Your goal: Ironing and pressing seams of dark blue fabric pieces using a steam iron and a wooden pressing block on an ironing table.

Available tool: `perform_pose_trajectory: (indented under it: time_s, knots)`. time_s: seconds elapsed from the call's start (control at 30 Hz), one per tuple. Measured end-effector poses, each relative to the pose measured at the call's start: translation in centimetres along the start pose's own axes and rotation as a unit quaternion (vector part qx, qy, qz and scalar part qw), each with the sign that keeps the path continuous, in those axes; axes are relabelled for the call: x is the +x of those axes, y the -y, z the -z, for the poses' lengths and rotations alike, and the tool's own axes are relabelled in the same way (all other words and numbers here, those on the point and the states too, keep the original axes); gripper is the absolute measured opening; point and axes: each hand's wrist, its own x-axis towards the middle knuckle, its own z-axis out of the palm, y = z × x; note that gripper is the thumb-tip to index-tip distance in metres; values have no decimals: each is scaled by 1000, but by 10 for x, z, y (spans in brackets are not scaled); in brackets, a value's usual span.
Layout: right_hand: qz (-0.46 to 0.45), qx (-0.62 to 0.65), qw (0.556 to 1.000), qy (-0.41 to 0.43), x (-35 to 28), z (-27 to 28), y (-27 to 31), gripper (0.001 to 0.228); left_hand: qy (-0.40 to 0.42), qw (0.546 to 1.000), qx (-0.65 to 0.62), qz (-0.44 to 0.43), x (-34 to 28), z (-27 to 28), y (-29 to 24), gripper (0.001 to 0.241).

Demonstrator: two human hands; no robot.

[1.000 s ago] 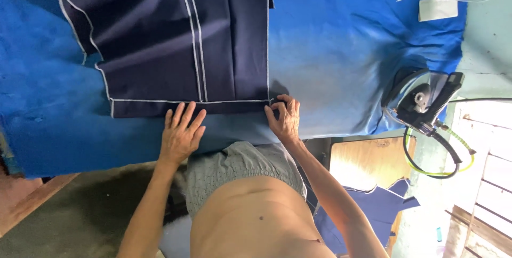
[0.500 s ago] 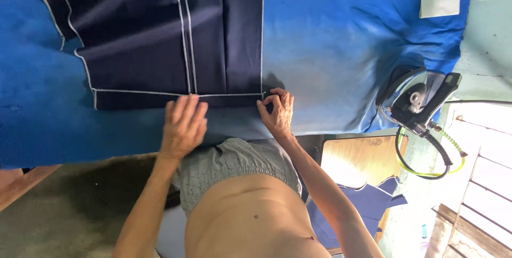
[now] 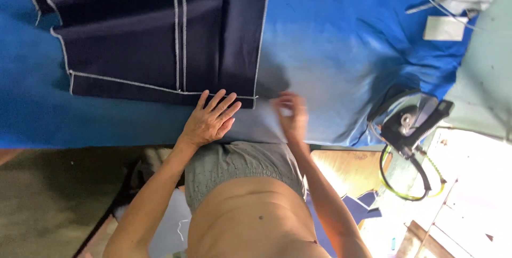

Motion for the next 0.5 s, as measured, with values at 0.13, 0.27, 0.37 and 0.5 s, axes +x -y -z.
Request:
perform_pose_trajectory:
  time_s: [0.13,0.27,0.37,0.5]
  knots:
    - [111,-314,932,-143,32,120,-128,26,-14,1000,-19,12,3,2,-2,48]
    - [72,-418,861,-280,66,242,-108,15,85,996,-23,-10,6,20,4,45]
    - [-190,-483,800,-302,64,312,-168,85,84,996,-27,-4,7,22,5,43]
    - [-507,-266,808,-142,73,323,-146,85,97,995,-21,-14,3,19,5,44]
